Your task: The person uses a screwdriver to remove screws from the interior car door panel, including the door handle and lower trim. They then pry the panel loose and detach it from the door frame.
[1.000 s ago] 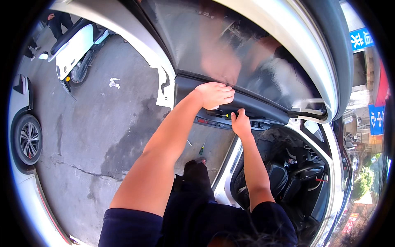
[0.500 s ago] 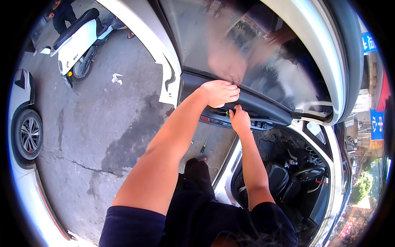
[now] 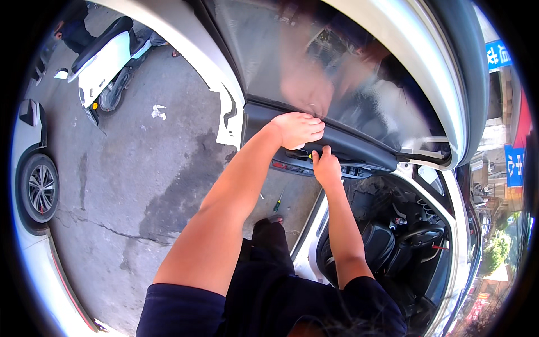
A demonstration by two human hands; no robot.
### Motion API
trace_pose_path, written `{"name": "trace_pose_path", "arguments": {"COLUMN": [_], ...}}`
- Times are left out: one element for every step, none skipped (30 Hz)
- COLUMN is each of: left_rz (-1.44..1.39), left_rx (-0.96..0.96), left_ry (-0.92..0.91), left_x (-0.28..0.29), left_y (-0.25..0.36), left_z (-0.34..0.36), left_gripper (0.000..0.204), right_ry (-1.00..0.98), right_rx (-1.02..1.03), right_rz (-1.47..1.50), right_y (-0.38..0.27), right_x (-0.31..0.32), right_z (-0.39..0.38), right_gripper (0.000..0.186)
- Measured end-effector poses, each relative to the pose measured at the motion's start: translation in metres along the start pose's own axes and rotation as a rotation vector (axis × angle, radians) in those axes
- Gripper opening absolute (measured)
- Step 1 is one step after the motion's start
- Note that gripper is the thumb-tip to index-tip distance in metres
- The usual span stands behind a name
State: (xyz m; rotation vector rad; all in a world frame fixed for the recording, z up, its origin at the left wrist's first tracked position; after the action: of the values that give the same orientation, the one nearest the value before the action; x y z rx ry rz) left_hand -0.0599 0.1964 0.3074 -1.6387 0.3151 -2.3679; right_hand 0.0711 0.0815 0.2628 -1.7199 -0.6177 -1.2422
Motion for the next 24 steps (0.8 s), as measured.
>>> {"name": "trace_pose_path", "arguments": {"left_rz": [0.009,0.019,0.021,0.024,0.022,0.026,0.029,0.037,0.030,0.022,0.017,0.011,0.005,-0.003,-0.001,0.001,0.008,0.005,0.002,0.000,0.005,0.011,0.019,0.016], "left_rx": [-0.002,-0.005,-0.003,-0.001,0.002,-0.001,-0.004,-0.007,-0.004,-0.001,0.001,0.001,0.001,0.003,0.003,0.004,0.007,0.002,-0.003,-0.008,-0.007,-0.005,0.000,-0.001], "left_ry": [-0.009,-0.014,0.017,0.048,0.077,0.073,0.068,0.062,0.065,0.067,0.073,0.067,0.062,0.053,0.059,0.064,0.063,0.056,0.048,0.044,0.057,0.070,0.078,0.076], "left_x": [0.000,0.002,0.002,0.002,0.003,0.002,0.001,-0.001,-0.001,-0.001,0.000,0.001,0.002,0.001,0.002,0.002,0.002,0.002,0.001,0.002,0.002,0.002,0.002,0.001], "left_y": [0.000,0.001,0.000,0.000,0.002,0.002,0.001,-0.001,0.000,0.001,0.001,0.001,0.001,0.002,0.003,0.003,0.001,0.001,0.000,-0.001,0.001,0.002,0.002,0.002], "left_z": [0.000,0.000,0.001,0.002,0.002,0.001,-0.002,-0.002,-0.001,-0.001,0.001,0.002,0.002,0.001,0.002,0.002,0.000,0.000,-0.001,0.000,0.001,0.002,0.002,0.002], "left_gripper": [0.049,0.050,0.048,0.047,0.046,0.046,0.046,0.047,0.047,0.047,0.047,0.048,0.049,0.051,0.050,0.050,0.050,0.049,0.049,0.049,0.048,0.047,0.047,0.047], "right_ry": [-0.036,-0.014,0.028,0.070,0.107,0.115,0.124,0.134,0.113,0.092,0.075,0.028,0.070,0.108,0.147,0.114,0.079,0.042,0.003,-0.035,0.031,0.097,0.159,0.138], "right_rx": [-0.116,-0.049,0.062,0.173,0.283,0.216,0.149,0.085,0.030,-0.024,-0.078,-0.013,0.098,0.208,0.319,0.159,0.022,-0.120,-0.262,-0.220,-0.027,0.166,0.365,0.305], "right_rz": [-0.036,-0.011,0.034,0.078,0.122,0.117,0.112,0.109,0.107,0.104,0.101,0.150,0.153,0.156,0.159,0.131,0.100,0.065,0.029,-0.025,0.025,0.075,0.126,0.110], "right_y": [-0.001,0.004,0.010,0.017,0.016,0.020,0.023,0.023,0.026,0.029,0.032,0.035,0.034,0.026,0.019,0.024,0.014,0.007,0.007,0.007,0.009,0.018,0.010,0.015], "right_x": [0.000,-0.001,-0.001,0.000,0.004,0.003,0.000,0.000,0.001,0.002,0.005,0.002,0.001,0.002,0.004,0.002,0.004,0.008,0.007,0.007,0.008,0.005,0.008,0.005], "right_z": [0.000,0.002,0.004,0.004,0.000,0.000,0.001,0.003,0.003,0.003,0.003,0.004,0.004,0.000,-0.003,-0.002,-0.001,-0.002,-0.004,-0.003,-0.001,-0.002,-0.006,-0.005], "right_gripper": [0.031,0.031,0.032,0.033,0.035,0.033,0.032,0.030,0.029,0.028,0.027,0.028,0.028,0.029,0.029,0.026,0.025,0.024,0.023,0.027,0.030,0.033,0.036,0.034]}}
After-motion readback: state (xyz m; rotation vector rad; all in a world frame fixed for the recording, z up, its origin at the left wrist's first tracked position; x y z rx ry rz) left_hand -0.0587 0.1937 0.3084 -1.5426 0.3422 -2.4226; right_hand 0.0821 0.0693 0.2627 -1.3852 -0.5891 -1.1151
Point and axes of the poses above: each hand's wrist, its own z-axis towards the middle knuckle, its own x-axis out of the back of the hand, y = z × x, the point moved 5 cm from there along z, towards the middle knuckle, and after that the axes turned 14 degrees about z, right-handed, at the moved point
